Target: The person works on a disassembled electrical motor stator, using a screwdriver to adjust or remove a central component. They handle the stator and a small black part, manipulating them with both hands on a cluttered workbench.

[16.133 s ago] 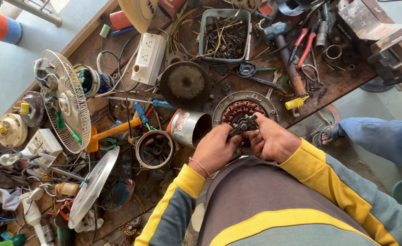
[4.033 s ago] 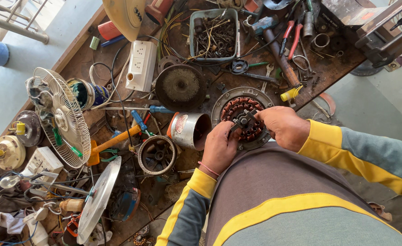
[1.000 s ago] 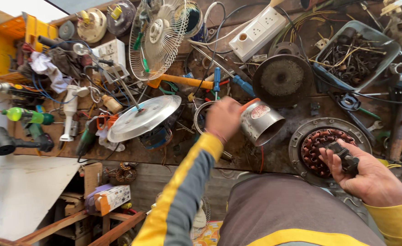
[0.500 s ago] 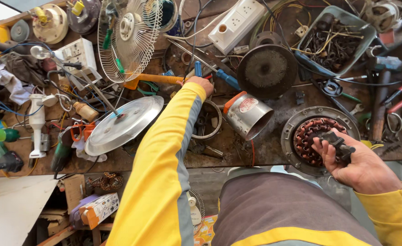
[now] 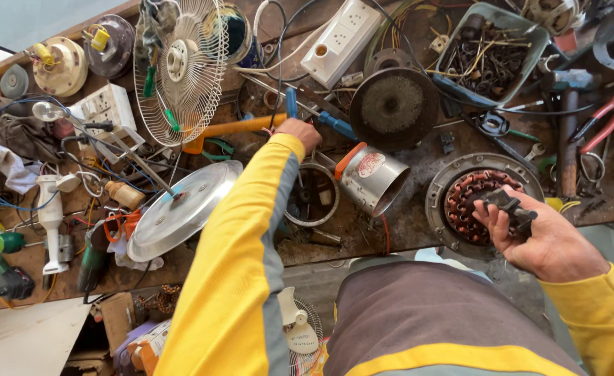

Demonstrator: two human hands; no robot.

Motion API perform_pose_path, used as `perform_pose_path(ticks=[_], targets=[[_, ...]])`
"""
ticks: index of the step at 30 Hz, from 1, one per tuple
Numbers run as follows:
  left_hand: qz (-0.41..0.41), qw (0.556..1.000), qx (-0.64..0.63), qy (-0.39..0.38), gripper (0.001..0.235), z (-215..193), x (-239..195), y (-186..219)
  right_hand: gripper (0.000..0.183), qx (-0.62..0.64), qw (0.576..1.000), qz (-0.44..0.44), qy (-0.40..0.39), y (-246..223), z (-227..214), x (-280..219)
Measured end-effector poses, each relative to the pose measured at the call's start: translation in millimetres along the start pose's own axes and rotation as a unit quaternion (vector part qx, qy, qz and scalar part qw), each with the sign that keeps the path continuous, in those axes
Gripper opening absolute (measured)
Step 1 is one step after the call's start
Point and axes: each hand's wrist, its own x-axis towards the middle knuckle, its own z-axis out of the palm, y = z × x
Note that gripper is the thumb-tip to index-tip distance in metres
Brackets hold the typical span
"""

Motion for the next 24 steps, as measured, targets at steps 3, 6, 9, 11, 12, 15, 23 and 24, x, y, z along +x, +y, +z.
perform_pose_path(ticks=[3,6,9,11,12,15,23,24], targets=[[0.003,0.996,-0.048,0.071,0.022,-2,-15,-11,0.023,-0.028,0.998,-0.038,0.038,2,-2,2],[-0.029,0.985,-0.069,0.153,0.019,3,-26,-16,0.031,-0.003,1.0,-0.004,0.007,-1,-5,9],[-0.063,0.961,-0.093,0.253,0.016,8,-33,-21,0.038,0.018,0.999,0.024,-0.015,-4,-6,13],[-0.13,0.927,-0.176,0.306,0.014,8,-42,-21,0.036,0.018,0.999,0.028,-0.025,0,-5,11],[-0.16,0.905,-0.217,0.329,0.013,6,-49,-20,0.038,0.02,0.999,0.041,-0.02,3,-2,7],[-0.205,0.814,-0.29,0.46,0.014,-17,-70,-3,0.038,0.033,0.998,0.047,-0.01,4,8,-2],[0.043,0.737,-0.529,0.42,0.021,-141,-188,158,0.026,0.014,1.0,-0.02,0.011,18,21,-24],[0.109,0.734,-0.491,0.456,0.024,-154,-205,177,0.026,0.009,1.0,-0.02,0.014,18,22,-26]])
